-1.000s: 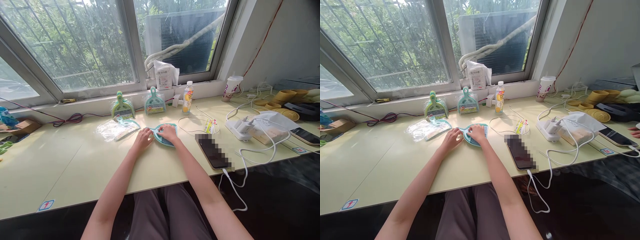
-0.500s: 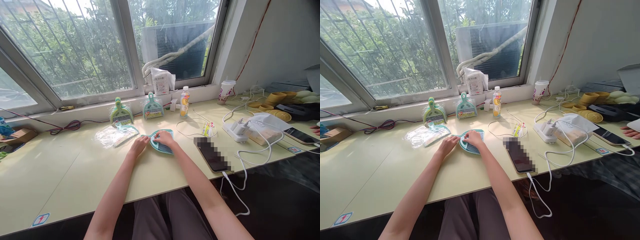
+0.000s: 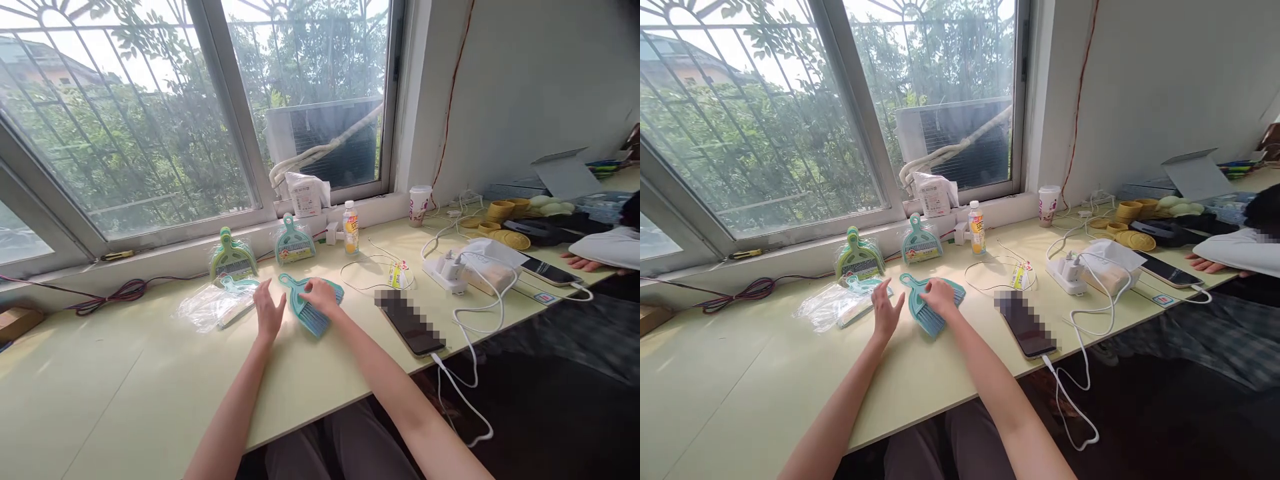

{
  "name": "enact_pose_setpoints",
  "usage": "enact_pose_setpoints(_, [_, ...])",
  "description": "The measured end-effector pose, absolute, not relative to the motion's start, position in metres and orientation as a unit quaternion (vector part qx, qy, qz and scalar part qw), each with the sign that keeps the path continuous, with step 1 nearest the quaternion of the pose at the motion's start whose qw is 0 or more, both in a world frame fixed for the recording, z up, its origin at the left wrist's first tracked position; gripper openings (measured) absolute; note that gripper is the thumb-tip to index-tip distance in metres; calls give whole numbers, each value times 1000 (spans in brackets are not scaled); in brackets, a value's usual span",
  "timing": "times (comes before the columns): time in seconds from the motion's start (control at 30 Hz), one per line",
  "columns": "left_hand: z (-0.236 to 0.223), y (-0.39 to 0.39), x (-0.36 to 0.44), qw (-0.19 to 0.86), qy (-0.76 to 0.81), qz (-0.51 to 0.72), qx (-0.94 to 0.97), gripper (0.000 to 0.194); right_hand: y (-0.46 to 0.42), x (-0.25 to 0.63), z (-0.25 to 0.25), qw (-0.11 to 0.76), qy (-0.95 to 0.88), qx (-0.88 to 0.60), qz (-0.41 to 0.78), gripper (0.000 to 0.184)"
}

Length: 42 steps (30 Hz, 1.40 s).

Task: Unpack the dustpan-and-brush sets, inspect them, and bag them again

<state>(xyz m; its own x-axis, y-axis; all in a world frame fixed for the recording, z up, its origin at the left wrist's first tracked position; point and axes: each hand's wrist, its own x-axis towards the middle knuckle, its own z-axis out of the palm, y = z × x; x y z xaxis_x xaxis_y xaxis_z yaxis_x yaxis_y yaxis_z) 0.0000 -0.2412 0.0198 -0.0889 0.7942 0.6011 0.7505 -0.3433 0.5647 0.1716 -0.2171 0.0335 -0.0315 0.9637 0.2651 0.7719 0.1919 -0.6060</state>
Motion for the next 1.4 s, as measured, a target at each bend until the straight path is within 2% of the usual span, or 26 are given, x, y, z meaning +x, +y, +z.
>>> enact_pose_setpoints(0.07, [20,-240,8,216,575,481,625,50,-220,166,35,358,-664,-643,133,16])
enact_pose_setpoints(0.13, [19,-240,15,366,532,457,613,50,-222,161,37,376,-649,-650,122,18])
enact_pose_setpoints(0.23, [17,-243,18,452,497,455,584,54,-218,163,45,369,-660,-639,142,20])
enact_pose_setpoints(0.3, [19,-245,13,479,504,456,556,55,-209,181,53,353,-660,-646,152,30])
enact_pose_setpoints(0.33, [20,-246,9,487,509,454,545,54,-203,195,58,356,-654,-655,126,37])
enact_pose_setpoints(0.4, [22,-247,1,495,520,460,522,50,-191,233,64,327,-635,-699,38,37])
enact_pose_setpoints(0.53, [22,-243,-10,507,517,488,486,43,-176,322,53,165,-604,-776,-84,30])
enact_pose_setpoints(0.6, [20,-240,-11,507,509,493,490,41,-175,356,39,78,-585,-804,-77,31])
enact_pose_setpoints(0.67, [19,-238,-12,503,512,492,493,38,-176,378,25,43,-568,-821,-43,31])
enact_pose_setpoints(0.83, [19,-239,-12,494,527,493,484,37,-177,387,10,100,-566,-818,-32,28])
enact_pose_setpoints(0.97, [23,-245,-11,512,525,499,461,40,-176,377,8,179,-621,-762,28,52])
enact_pose_setpoints(1.03, [25,-248,-11,520,527,499,450,39,-175,372,6,200,-673,-709,71,58])
enact_pose_setpoints(1.13, [27,-251,-10,523,525,500,447,34,-172,370,4,206,-719,-657,98,53])
enact_pose_setpoints(1.27, [26,-249,-11,523,528,497,448,33,-167,377,4,186,-698,-687,79,45])
enact_pose_setpoints(1.4, [22,-245,-13,528,526,489,453,36,-161,384,6,189,-681,-697,118,45])
